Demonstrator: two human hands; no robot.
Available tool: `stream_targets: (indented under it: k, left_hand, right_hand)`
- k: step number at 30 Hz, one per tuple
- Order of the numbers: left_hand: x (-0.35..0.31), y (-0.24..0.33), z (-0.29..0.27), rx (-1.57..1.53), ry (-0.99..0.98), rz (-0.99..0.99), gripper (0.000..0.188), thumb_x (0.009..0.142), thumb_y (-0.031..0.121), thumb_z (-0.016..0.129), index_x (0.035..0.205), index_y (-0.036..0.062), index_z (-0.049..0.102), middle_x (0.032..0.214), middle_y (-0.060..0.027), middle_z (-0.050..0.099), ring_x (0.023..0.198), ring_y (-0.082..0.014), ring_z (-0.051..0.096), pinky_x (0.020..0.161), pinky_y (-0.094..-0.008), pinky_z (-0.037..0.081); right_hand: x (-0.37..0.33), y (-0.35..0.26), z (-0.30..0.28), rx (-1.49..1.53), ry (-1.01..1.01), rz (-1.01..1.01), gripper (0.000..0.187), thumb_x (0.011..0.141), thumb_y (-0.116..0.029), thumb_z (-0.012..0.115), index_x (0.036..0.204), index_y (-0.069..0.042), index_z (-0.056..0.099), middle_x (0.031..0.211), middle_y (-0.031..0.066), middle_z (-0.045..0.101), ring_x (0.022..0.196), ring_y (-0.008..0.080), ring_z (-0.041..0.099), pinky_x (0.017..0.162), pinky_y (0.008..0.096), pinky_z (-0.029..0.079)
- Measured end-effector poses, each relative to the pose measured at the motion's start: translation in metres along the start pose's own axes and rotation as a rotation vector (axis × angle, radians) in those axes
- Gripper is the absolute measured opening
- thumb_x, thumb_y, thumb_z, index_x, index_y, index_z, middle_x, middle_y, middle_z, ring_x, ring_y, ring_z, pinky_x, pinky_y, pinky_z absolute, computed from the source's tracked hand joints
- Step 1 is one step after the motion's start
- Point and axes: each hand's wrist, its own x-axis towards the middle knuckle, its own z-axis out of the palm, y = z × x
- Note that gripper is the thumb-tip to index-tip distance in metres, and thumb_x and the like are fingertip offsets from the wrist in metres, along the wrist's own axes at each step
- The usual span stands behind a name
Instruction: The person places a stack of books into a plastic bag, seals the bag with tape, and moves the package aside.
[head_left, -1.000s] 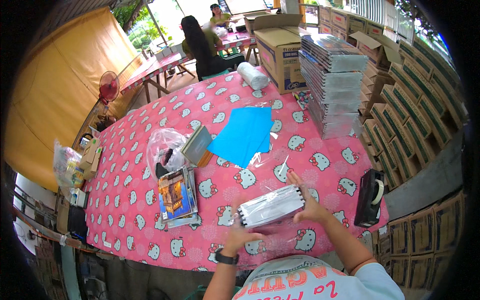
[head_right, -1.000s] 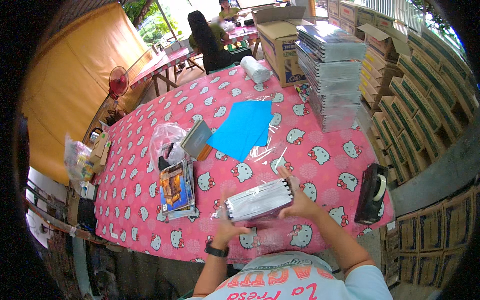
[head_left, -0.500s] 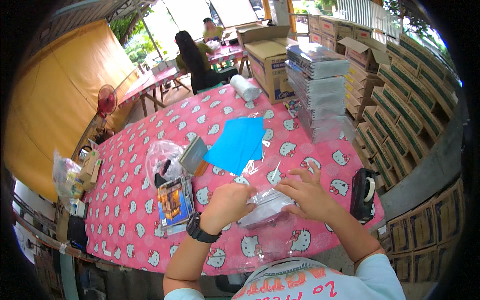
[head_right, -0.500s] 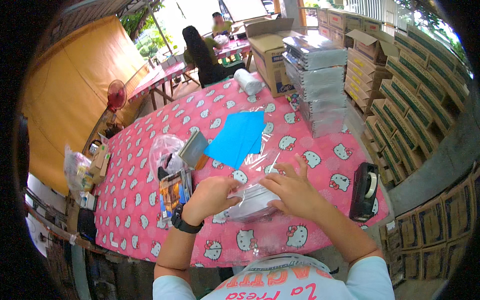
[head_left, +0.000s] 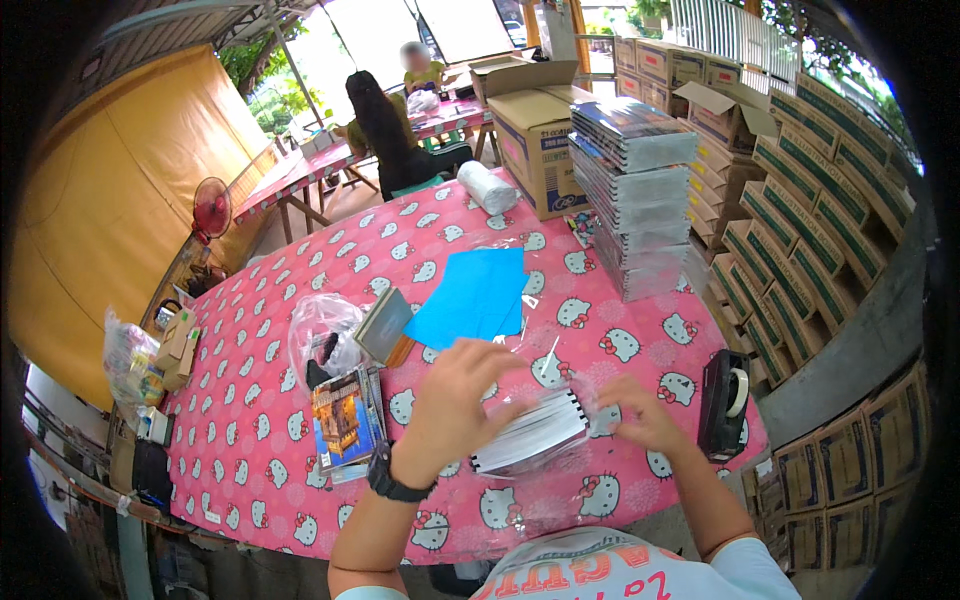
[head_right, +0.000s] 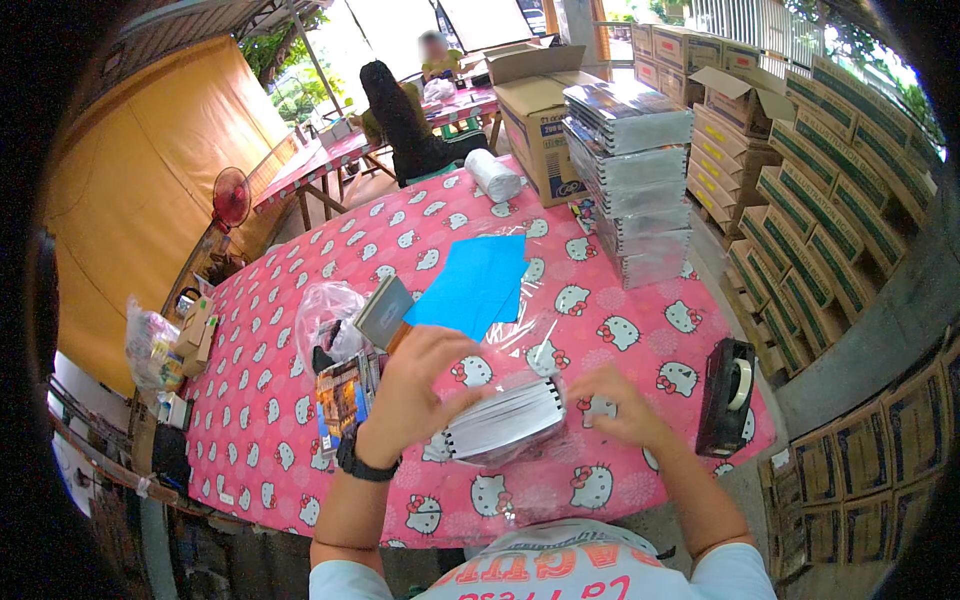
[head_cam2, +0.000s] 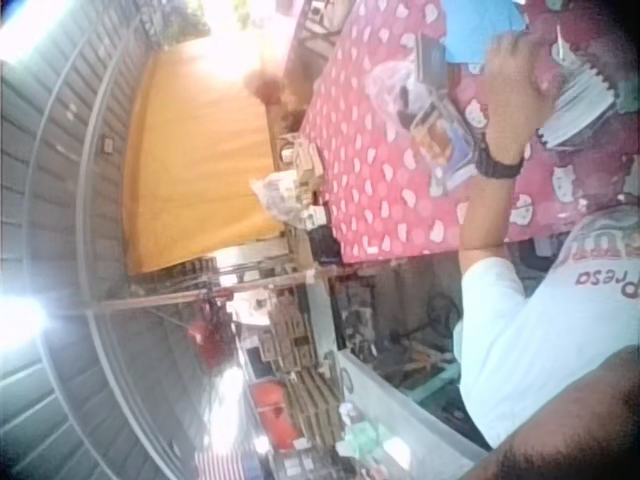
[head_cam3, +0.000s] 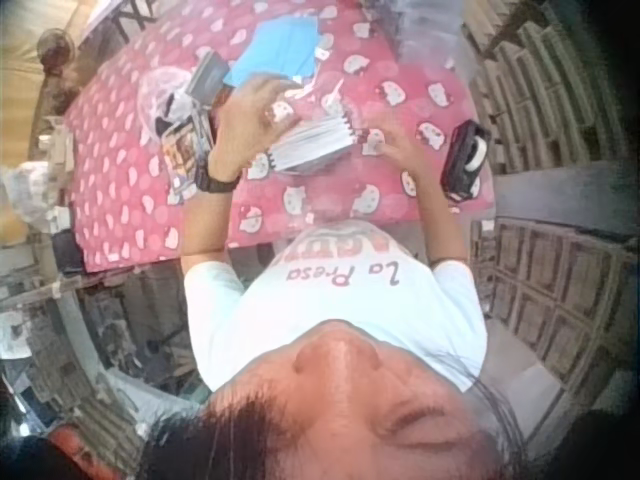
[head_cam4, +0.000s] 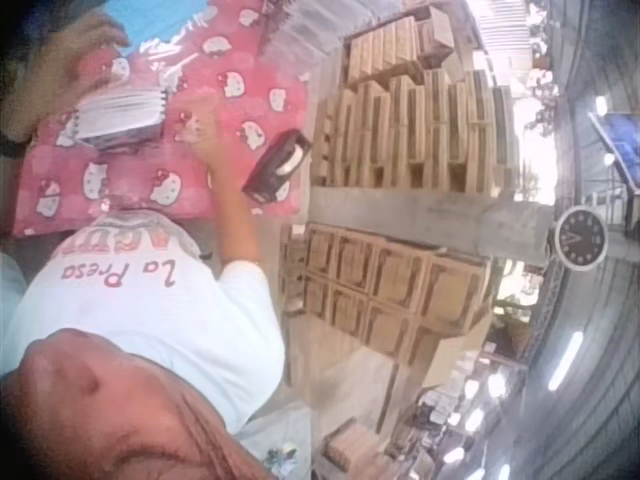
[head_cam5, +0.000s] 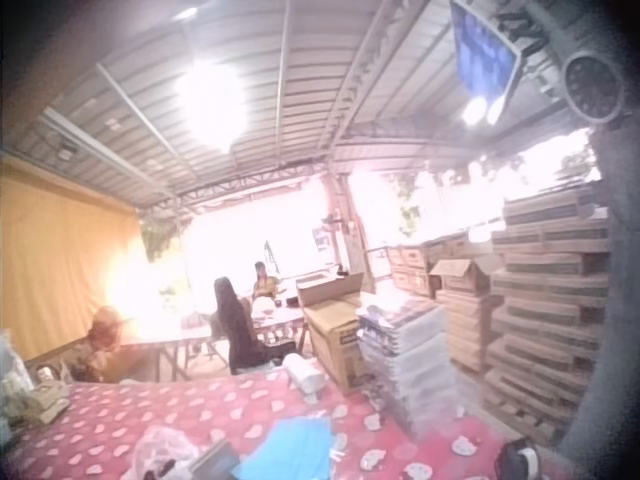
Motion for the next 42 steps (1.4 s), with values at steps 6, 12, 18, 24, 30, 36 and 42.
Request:
stream_targets:
  k: [6,12,18,24,30,36,42]
  left_hand:
    - [-0.095,-0.026,-0.03,-0.23,0.365,-0.257,0.016,0.079,0.022,0.063,0.08,0.0056,0.063,0.079,-0.0076,0.061,0.076,-0.0237,0.057,0.07,-0.0372,0.045]
    - [-0.157,-0.003,0.036,-0.095,-0.156,-0.242,0.051,0.078,0.042,0.062,0.113,0.0054,0.058,0.119,-0.0112,0.055,0.11,-0.0284,0.05,0.092,-0.0406,0.034]
    - [-0.15,-0.016,0.039,-0.151,-0.352,-0.212,0.074,0.074,0.052,0.062,0.132,0.0106,0.043,0.138,-0.0107,0.039,0.129,-0.027,0.033,0.104,-0.0457,0.017]
    - [-0.135,-0.027,0.028,-0.147,-0.551,-0.162,0.079,0.073,0.059,0.058,0.134,0.0136,0.041,0.142,-0.0089,0.034,0.133,-0.0282,0.026,0.106,-0.0518,0.01]
    - [-0.105,-0.026,0.031,0.053,-0.702,-0.041,0.08,0.069,0.062,0.059,0.135,0.0201,0.04,0.144,-0.0059,0.031,0.135,-0.0299,0.021,0.104,-0.0607,0.006]
    - [-0.094,-0.02,0.042,0.034,-0.731,-0.034,0.086,0.062,0.063,0.064,0.134,0.0211,0.042,0.144,-0.006,0.03,0.135,-0.0306,0.02,0.104,-0.0613,0.007]
    - [-0.096,-0.013,0.041,0.071,-0.703,-0.04,0.09,0.057,0.066,0.065,0.131,0.0179,0.046,0.143,-0.0082,0.033,0.134,-0.033,0.023,0.104,-0.0604,0.011]
  right_hand:
    - [0.017,-0.011,0.024,-0.274,-0.2,-0.185,0.055,0.057,-0.008,0.061,0.111,-0.015,0.062,0.126,0.0006,0.053,0.118,0.0283,0.041,0.097,0.0464,0.027]
    - [0.024,-0.016,0.025,-0.32,-0.311,-0.195,0.07,0.055,-0.009,0.061,0.123,-0.021,0.054,0.136,0.0008,0.044,0.127,0.0294,0.034,0.095,0.049,0.025]
    - [0.022,-0.025,0.023,-0.448,-0.376,-0.117,0.075,0.053,-0.01,0.065,0.125,-0.026,0.051,0.143,0.0042,0.034,0.128,0.0302,0.033,0.094,0.0501,0.025]
    - [0.028,-0.031,0.028,-0.504,-0.489,-0.107,0.085,0.049,-0.009,0.073,0.128,-0.032,0.049,0.146,0.0105,0.024,0.13,0.036,0.024,0.095,0.0525,0.024]
    - [0.024,-0.042,0.032,-0.567,-0.455,-0.085,0.087,0.052,-0.011,0.073,0.131,-0.033,0.044,0.147,0.0128,0.02,0.132,0.0377,0.02,0.092,0.0544,0.028]
    - [-0.019,-0.034,0.031,-0.41,-0.2,-0.117,0.073,0.064,-0.016,0.07,0.132,-0.027,0.044,0.146,0.0161,0.021,0.132,0.0393,0.019,0.096,0.0573,0.024]
    - [-0.19,0.029,-0.08,-0.622,0.982,0.796,0.021,0.081,-0.021,0.062,0.088,-0.003,0.067,0.083,0.0101,0.064,0.076,0.0183,0.059,0.069,0.0309,0.044]
